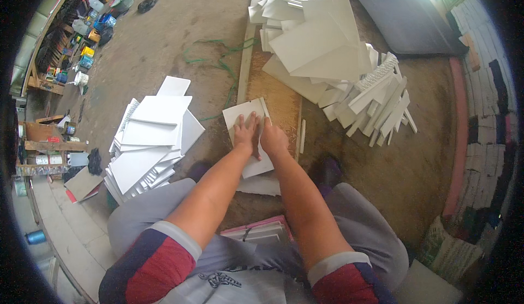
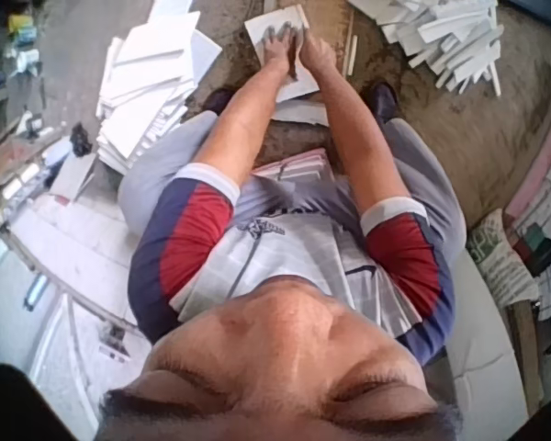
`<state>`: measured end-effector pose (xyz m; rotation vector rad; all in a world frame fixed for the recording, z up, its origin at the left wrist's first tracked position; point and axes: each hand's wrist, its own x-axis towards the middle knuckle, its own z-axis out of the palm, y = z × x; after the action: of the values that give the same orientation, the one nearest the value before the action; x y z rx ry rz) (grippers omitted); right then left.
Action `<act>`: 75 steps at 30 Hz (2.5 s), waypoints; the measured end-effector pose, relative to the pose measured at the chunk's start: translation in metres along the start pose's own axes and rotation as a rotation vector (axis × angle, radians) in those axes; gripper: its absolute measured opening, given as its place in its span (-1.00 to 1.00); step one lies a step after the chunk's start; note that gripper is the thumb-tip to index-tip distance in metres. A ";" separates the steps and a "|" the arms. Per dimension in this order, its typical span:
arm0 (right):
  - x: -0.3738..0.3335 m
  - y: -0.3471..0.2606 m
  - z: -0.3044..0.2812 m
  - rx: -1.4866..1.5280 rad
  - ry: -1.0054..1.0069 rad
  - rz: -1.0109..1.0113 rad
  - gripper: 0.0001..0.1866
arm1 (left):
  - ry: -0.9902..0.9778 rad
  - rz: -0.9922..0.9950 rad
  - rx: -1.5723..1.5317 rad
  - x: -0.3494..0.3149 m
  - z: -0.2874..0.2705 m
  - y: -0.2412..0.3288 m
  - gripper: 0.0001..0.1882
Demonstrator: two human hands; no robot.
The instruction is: The person sits on the floor and uses a utility knife to trim the edges of white rectangular plastic sheets. They repeatedly pick up sheets, cut along the edges, and stack the trimmed pieces. A green strap is briefly handled and set aside.
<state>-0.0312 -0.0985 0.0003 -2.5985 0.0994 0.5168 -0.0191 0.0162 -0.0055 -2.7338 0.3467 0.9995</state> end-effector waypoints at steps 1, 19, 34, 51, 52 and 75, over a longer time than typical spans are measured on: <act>-0.008 0.003 0.000 -0.006 -0.017 0.009 -0.51 | 0.003 -0.002 0.002 0.002 0.001 0.000 0.74; -0.159 0.066 0.026 -0.019 -0.126 0.123 -0.30 | 0.001 -0.055 0.015 -0.003 -0.001 0.010 0.76; -0.181 0.093 -0.006 -0.029 -0.158 0.126 -0.33 | 0.029 -0.006 -0.026 -0.002 0.003 0.002 0.75; -0.084 0.077 0.055 0.279 0.152 0.416 -0.65 | 0.223 -0.146 -0.412 -0.042 0.047 -0.020 0.54; -0.084 0.080 0.062 0.287 0.175 0.433 -0.65 | 0.242 -0.194 -0.488 -0.046 0.059 -0.023 0.51; 0.015 0.013 0.001 0.196 0.175 0.034 -0.35 | 0.011 -0.075 -0.158 -0.035 0.025 -0.009 0.44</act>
<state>-0.0194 -0.1096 -0.0118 -2.4483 0.2409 0.2751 -0.0576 0.0369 -0.0005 -2.8693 0.1719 1.0337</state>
